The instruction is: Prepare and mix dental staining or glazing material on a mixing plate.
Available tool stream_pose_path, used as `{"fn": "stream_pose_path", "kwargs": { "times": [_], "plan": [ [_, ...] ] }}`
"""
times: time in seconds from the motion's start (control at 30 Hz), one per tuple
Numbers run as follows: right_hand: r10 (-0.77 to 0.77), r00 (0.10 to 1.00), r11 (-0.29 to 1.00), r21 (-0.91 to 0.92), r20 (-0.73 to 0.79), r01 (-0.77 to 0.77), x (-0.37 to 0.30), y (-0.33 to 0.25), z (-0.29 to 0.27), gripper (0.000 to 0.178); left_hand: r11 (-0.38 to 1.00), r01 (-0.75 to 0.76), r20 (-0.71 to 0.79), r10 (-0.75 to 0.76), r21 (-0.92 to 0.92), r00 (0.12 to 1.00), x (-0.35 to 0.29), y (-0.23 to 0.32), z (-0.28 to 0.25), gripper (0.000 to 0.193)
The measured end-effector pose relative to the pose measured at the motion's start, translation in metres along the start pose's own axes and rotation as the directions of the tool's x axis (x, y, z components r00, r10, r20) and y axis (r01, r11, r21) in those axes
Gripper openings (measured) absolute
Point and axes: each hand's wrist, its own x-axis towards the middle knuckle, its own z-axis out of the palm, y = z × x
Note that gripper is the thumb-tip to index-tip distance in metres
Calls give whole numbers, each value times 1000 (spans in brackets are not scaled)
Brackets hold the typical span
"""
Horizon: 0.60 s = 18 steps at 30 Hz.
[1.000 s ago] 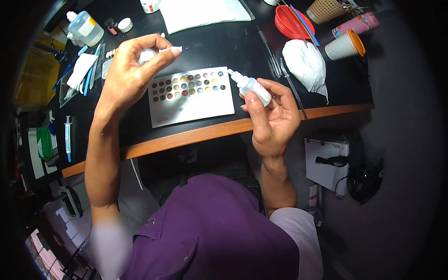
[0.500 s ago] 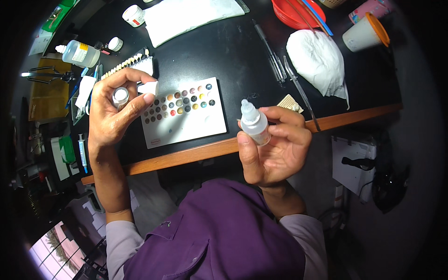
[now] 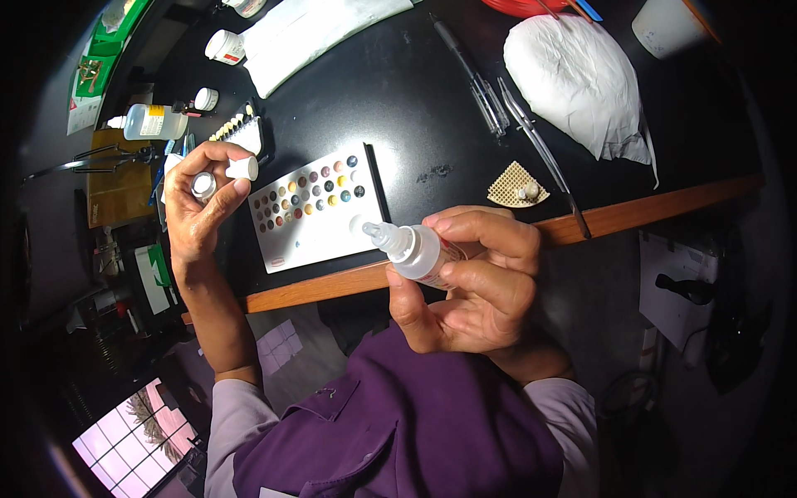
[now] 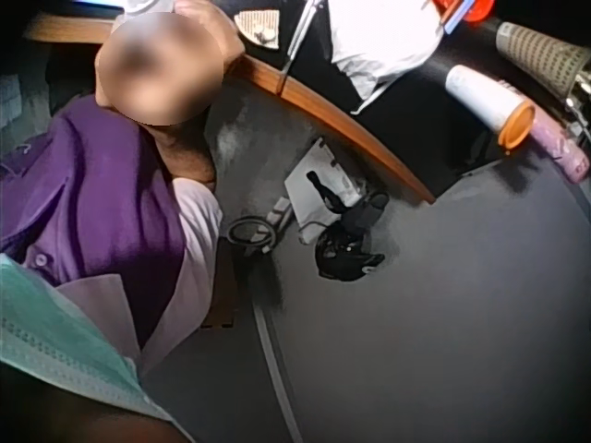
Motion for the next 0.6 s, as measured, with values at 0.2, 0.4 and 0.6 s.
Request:
{"fn": "stream_pose_path", "kwargs": {
  "times": [0.2,0.4,0.6],
  "plan": [
    [11,997,1000,18,82,-13,1,-1,-4,51,1000,14,8,-14,26,1000,2,0,2,25],
    [30,994,999,-13,100,-29,2,-4,-2,52,994,105,-14,-105,22,994,1,3,2,30],
    [66,997,998,15,33,-66,4,-6,8,43,995,59,50,-55,-85,997,-3,7,5,18]
  ]
}}
